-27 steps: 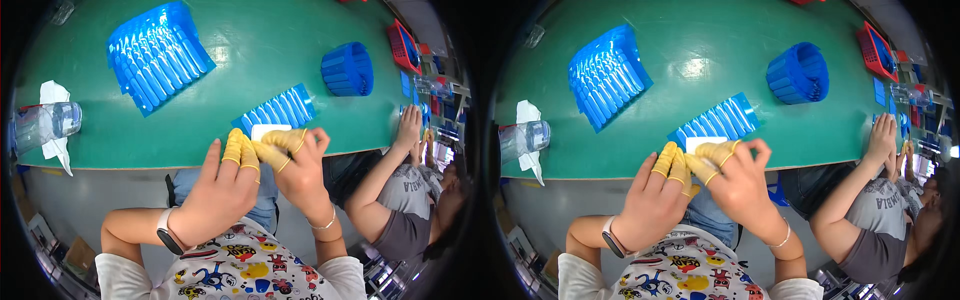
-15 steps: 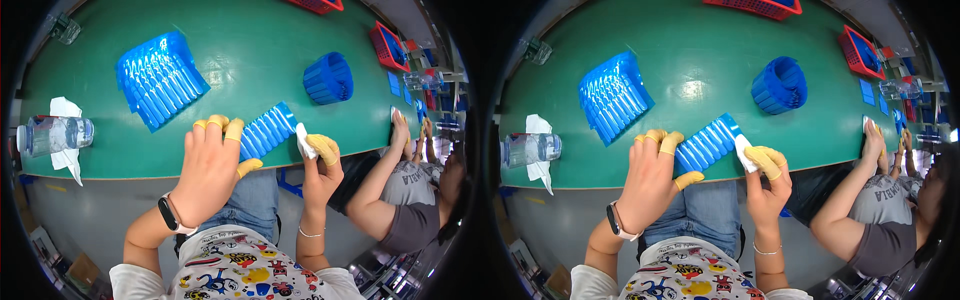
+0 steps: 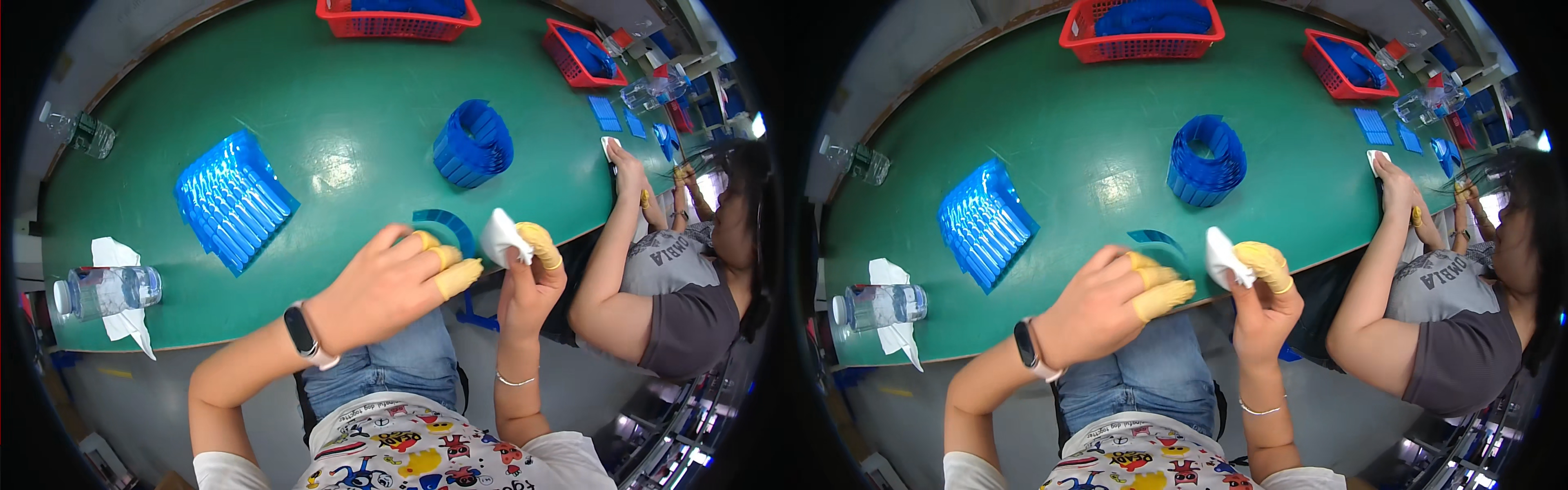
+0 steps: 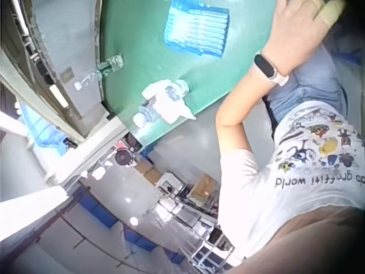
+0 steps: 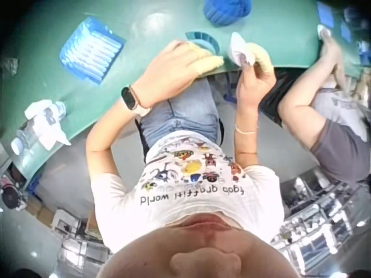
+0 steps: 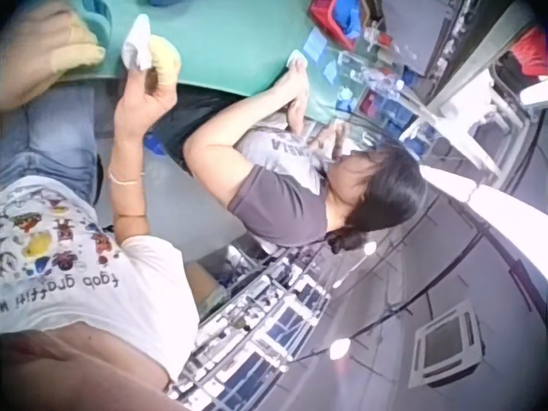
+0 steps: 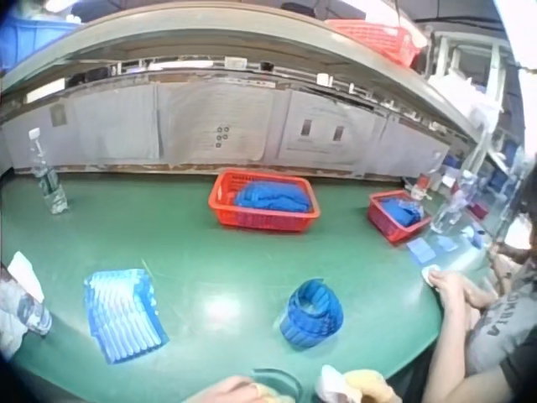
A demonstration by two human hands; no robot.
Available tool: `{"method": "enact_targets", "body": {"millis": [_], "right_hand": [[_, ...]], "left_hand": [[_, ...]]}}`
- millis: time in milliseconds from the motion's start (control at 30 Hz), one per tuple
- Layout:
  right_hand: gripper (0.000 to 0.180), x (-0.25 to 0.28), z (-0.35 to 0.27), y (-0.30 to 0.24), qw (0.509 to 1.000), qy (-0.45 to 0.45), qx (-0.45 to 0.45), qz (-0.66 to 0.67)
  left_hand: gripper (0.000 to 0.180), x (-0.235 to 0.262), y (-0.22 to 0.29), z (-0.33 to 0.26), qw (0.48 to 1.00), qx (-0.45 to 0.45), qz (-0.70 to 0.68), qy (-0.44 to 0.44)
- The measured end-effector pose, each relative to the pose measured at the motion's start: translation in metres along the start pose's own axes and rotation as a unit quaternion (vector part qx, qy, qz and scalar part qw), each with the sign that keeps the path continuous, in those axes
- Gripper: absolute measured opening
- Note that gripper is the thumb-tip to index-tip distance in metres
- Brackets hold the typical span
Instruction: The person cleans blue plastic components by wiping them with a white cloth at a manufacturing workbench.
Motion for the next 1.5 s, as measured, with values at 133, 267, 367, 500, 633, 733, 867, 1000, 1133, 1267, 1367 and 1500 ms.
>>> {"method": "enact_targets", "body": {"millis": [133,267,367,500,633,733,867,1000,1133,1267,1367,1500], "right_hand": [[0.026,0.028,0.013,-0.015,0.991,0.111,0.043,0.064],[0.027,0.056,0.018,-0.018,0.983,0.153,0.067,0.077],[0.026,0.058,0.012,-0.005,0.985,0.165,0.046,0.036],[0.027,0.042,0.004,0.009,0.99,0.134,0.022,0.022],[0.026,-0.005,0.011,0.012,1.0,-0.024,0.002,-0.006],[0.028,-0.028,0.012,0.022,0.997,-0.079,0.001,0.005],[0.026,-0.019,0.025,0.028,1.0,-0.014,-0.014,0.004],[0.026,-0.029,0.029,0.032,0.997,-0.072,0.02,-0.026],[0.026,-0.041,0.035,0.04,0.995,-0.096,0.008,-0.014],[0.026,-0.041,0.034,0.023,0.988,-0.103,0.079,-0.082],[0.026,-0.036,0.017,0.005,0.988,-0.051,0.094,-0.11],[0.022,-0.049,-0.008,-0.024,0.978,-0.081,0.133,-0.141]], "left_hand": [[0.032,-0.029,0.025,0.03,0.984,-0.148,0.019,-0.101],[0.038,-0.047,0.005,0.058,0.983,-0.089,0.002,-0.16],[0.042,-0.037,-0.023,0.069,0.993,-0.034,0.041,-0.105],[0.038,-0.025,-0.032,0.069,0.995,-0.011,0.092,-0.041],[0.037,-0.025,-0.041,0.064,0.993,0.013,0.11,-0.028],[0.038,-0.023,-0.04,0.058,0.985,0.009,0.166,-0.039],[0.042,-0.005,-0.042,0.04,0.972,0.019,0.224,-0.075],[0.053,0.047,-0.048,-0.011,0.984,0.145,0.103,0.001],[0.048,0.096,-0.074,-0.085,0.948,0.256,0.164,0.092],[0.047,0.116,-0.098,-0.146,0.883,0.346,0.296,0.116],[0.048,0.088,-0.086,-0.153,0.878,0.346,0.325,0.052],[0.049,0.049,-0.061,-0.136,0.918,0.301,0.255,0.032]]}}
Point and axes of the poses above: each hand's wrist, its own z-axis towards the middle knuckle, its own x-axis out of the back of the hand, y = z × x, the point moved 9 cm from there along z, towards the middle knuckle, and after that the axes turned 11 degrees about x, right-handed, at the moved point
